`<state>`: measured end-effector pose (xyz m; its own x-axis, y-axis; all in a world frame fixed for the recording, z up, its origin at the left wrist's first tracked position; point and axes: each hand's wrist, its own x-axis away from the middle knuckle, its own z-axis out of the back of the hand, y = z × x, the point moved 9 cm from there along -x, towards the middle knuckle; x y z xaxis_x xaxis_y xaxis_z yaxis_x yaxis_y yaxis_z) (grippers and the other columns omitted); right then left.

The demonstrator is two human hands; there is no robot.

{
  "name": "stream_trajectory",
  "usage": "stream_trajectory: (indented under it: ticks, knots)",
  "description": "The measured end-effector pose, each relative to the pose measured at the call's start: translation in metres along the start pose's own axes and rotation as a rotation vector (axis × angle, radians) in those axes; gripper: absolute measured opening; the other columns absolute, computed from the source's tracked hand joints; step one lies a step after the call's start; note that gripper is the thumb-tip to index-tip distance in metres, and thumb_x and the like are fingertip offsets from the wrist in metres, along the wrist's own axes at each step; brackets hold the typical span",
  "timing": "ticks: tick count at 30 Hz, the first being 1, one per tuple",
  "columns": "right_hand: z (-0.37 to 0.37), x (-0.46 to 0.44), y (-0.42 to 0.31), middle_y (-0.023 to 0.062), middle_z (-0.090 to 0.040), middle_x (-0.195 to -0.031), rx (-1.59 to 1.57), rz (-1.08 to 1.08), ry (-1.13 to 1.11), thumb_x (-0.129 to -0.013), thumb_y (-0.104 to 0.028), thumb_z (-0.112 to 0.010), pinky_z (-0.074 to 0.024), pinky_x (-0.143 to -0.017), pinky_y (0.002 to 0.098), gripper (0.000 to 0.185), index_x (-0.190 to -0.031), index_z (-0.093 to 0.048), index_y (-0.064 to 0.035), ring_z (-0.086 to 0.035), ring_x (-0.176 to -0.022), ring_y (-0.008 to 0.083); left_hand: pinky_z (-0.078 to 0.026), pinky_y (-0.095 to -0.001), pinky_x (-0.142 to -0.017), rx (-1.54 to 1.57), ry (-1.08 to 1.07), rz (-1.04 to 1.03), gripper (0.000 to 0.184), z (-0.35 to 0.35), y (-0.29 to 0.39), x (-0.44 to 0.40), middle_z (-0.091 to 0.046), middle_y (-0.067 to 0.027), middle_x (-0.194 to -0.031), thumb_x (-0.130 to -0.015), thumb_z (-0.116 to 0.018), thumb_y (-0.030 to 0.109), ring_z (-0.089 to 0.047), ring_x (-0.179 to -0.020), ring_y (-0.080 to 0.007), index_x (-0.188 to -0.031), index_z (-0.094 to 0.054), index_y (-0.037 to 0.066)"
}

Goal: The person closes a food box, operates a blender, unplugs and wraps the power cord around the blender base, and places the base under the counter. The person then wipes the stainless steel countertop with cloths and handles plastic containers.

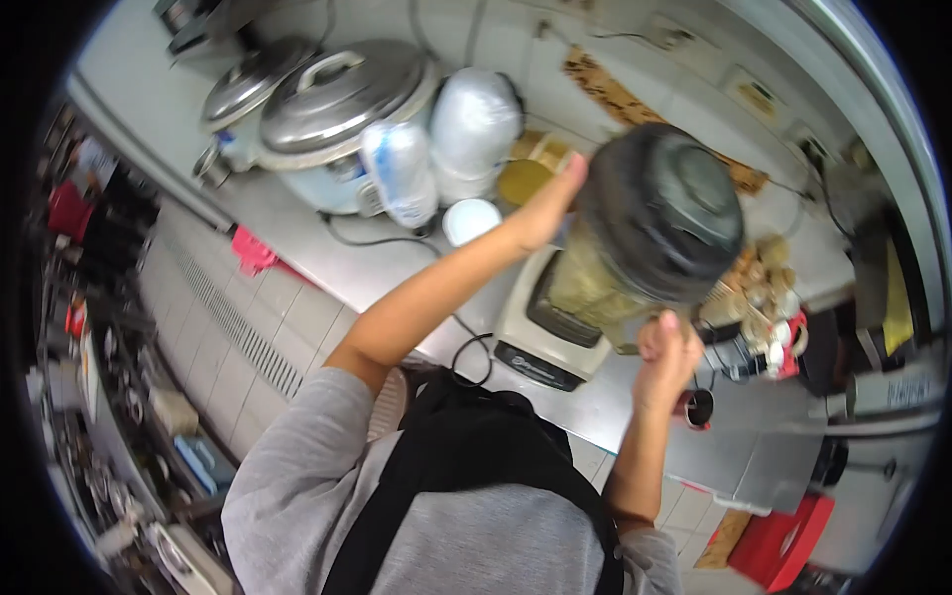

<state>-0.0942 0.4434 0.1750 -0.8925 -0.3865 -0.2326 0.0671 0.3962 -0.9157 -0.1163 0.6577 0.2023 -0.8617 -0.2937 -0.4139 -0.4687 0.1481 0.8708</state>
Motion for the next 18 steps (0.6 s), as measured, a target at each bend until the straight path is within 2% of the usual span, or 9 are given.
stream_trajectory:
  ticks: [2, 4, 7, 8, 10, 11, 13, 16, 18]
  knots:
    - [0.000, -0.001, 0.001, -0.0021, -0.032, -0.054, 0.001, -0.045, -0.080, -0.090, -0.021, -0.053, -0.0245, -0.045, 0.0245, 0.035, -0.061, -0.037, -0.0097, -0.031, -0.049, 0.0082, -0.038, -0.0300, -0.092, -0.238, 0.115, -0.212, 0.049, 0.022, 0.010, 0.024, -0.051, -0.0117, -0.118, -0.096, -0.037, 0.040, -0.050, -0.107, -0.0208, -0.119, -0.050, -0.002]
    - [-0.005, 0.001, -0.007, 0.0013, -0.036, -0.057, 0.105, -0.021, -0.167, -0.092, -0.024, -0.050, -0.0316, -0.052, 0.0268, 0.034, -0.064, -0.038, -0.0076, -0.036, -0.054, 0.0114, -0.041, -0.0298, -0.085, -0.268, 0.269, -0.161, 0.035, 0.060, 0.001, 0.065, -0.053, -0.0098, -0.108, -0.094, -0.047, 0.031, -0.051, -0.099, -0.0195, -0.114, -0.054, 0.004]
    - [-0.005, 0.003, -0.017, 0.0073, -0.046, -0.067, 0.264, -0.013, -0.215, -0.095, -0.031, -0.043, -0.0397, -0.071, 0.0322, 0.037, -0.071, -0.045, -0.0024, -0.045, -0.066, 0.0167, -0.044, -0.0283, -0.068, -0.807, 0.670, -0.145, 0.013, 0.157, -0.021, 0.145, -0.059, -0.0071, -0.086, -0.085, -0.059, 0.015, -0.055, -0.085, -0.0185, -0.086, -0.068, 0.006]
    - [-0.005, 0.004, -0.022, 0.0085, -0.050, -0.071, 0.336, 0.014, -0.238, -0.096, -0.033, -0.040, -0.0404, -0.071, 0.0322, 0.039, -0.075, -0.048, -0.0007, -0.048, -0.070, 0.0176, -0.043, -0.0309, -0.066, -1.013, 0.799, -0.065, 0.014, 0.199, -0.032, 0.174, -0.060, -0.0082, -0.077, -0.082, -0.063, 0.018, -0.055, -0.083, -0.0215, -0.079, -0.069, 0.006]
    - [-0.007, 0.005, -0.031, 0.0093, -0.052, -0.074, 0.368, 0.001, -0.228, -0.096, -0.034, -0.037, -0.0406, -0.074, 0.0312, 0.042, -0.081, -0.052, 0.0022, -0.051, -0.075, 0.0179, -0.040, -0.0399, -0.078, -1.245, 0.998, 0.062, 0.017, 0.278, -0.043, 0.224, -0.062, -0.0131, -0.080, -0.081, -0.064, 0.025, -0.055, -0.084, -0.0285, -0.081, -0.068, 0.008]
    - [-0.004, 0.004, -0.033, 0.0093, -0.052, -0.074, 0.366, 0.015, -0.212, -0.096, -0.034, -0.037, -0.0406, -0.074, 0.0312, 0.042, -0.081, -0.052, 0.0022, -0.051, -0.075, 0.0179, -0.042, -0.0430, -0.078, -1.477, 1.132, 0.221, 0.013, 0.310, -0.045, 0.246, -0.060, -0.0167, -0.090, -0.078, -0.065, 0.025, -0.052, -0.092, -0.0318, -0.085, -0.067, 0.013]
    - [0.011, 0.001, -0.037, 0.0093, -0.054, -0.081, 0.507, 0.022, -0.121, -0.097, -0.030, -0.037, -0.0408, -0.079, 0.0292, 0.038, -0.093, -0.054, 0.0037, -0.052, -0.082, 0.0167, -0.041, -0.0450, -0.086, -1.582, 1.298, 0.703, 0.027, 0.375, -0.066, 0.281, -0.051, -0.0171, -0.113, -0.077, -0.062, 0.032, -0.045, -0.107, -0.0340, -0.103, -0.066, 0.026]
    - [0.009, -0.002, -0.065, 0.0089, -0.054, -0.089, 0.698, 0.226, 0.077, -0.096, -0.024, -0.040, -0.0406, -0.082, 0.0275, 0.030, -0.105, -0.051, 0.0031, -0.052, -0.087, 0.0151, -0.045, -0.0466, -0.084, -1.568, 1.079, 1.082, 0.026, 0.432, -0.105, 0.301, -0.053, -0.0143, -0.112, -0.082, -0.056, 0.033, -0.046, -0.110, -0.0331, -0.103, -0.067, 0.021]
    - [-0.003, -0.002, -0.073, 0.0085, -0.053, -0.095, 0.618, 0.285, 0.046, -0.093, -0.016, -0.047, -0.0414, -0.081, 0.0273, 0.025, -0.111, -0.047, 0.0016, -0.051, -0.089, 0.0141, -0.049, -0.0439, -0.078, -1.547, 1.171, 1.014, 0.025, 0.416, -0.084, 0.299, -0.055, -0.0137, -0.108, -0.081, -0.062, 0.032, -0.050, -0.104, -0.0320, -0.096, -0.066, 0.014]
